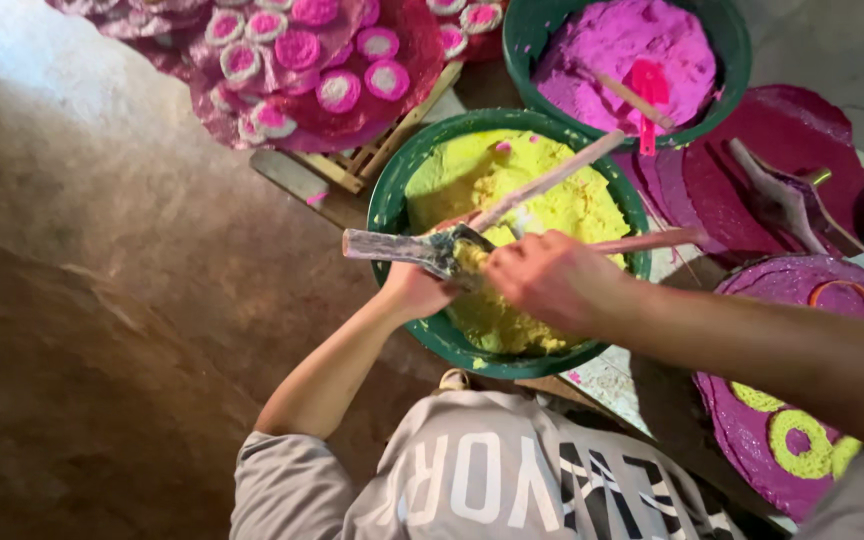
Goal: The person prepares colored dough by filling a wooden mold with yellow and pink dough and pressing it onto circular bases.
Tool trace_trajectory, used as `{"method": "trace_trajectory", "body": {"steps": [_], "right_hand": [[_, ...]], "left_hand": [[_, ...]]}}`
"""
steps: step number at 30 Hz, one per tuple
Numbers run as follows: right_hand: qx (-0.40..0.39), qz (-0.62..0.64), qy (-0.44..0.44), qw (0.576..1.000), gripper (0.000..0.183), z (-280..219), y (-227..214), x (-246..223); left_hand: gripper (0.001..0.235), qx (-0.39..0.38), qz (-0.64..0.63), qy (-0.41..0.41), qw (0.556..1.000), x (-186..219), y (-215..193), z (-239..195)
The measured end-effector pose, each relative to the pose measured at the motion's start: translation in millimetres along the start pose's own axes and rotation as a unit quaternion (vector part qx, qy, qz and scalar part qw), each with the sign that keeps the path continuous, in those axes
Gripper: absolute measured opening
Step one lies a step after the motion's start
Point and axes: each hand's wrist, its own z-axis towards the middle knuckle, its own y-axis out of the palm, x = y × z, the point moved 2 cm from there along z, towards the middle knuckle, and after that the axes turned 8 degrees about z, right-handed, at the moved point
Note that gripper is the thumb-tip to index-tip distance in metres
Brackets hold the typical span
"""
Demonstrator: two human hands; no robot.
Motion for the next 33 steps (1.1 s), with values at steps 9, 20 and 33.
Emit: {"method": "trace_trajectory", "body": {"steps": [9,20,33], "right_hand": [[-0.008,0.054,0.097,0.994,0.009,-15.8,-55.6,26.2],[0.007,0.146,0.137,0.98,0.013,-15.5,-17.5,6.5],[0.246,0.574,0.296,0.723,0.023,-20.8,85.6,-26.8]], "left_hand": [[0.072,0.055,0.102,-0.011,0.993,4.9,-50.1,2.4],[0.076,0.118,-0.075,-0.119,0.983,-7.6,-38.3,-12.1],[0.042,0.279,-0.077,-0.125,0.949,-8.3,-46.7,38.9]]}}
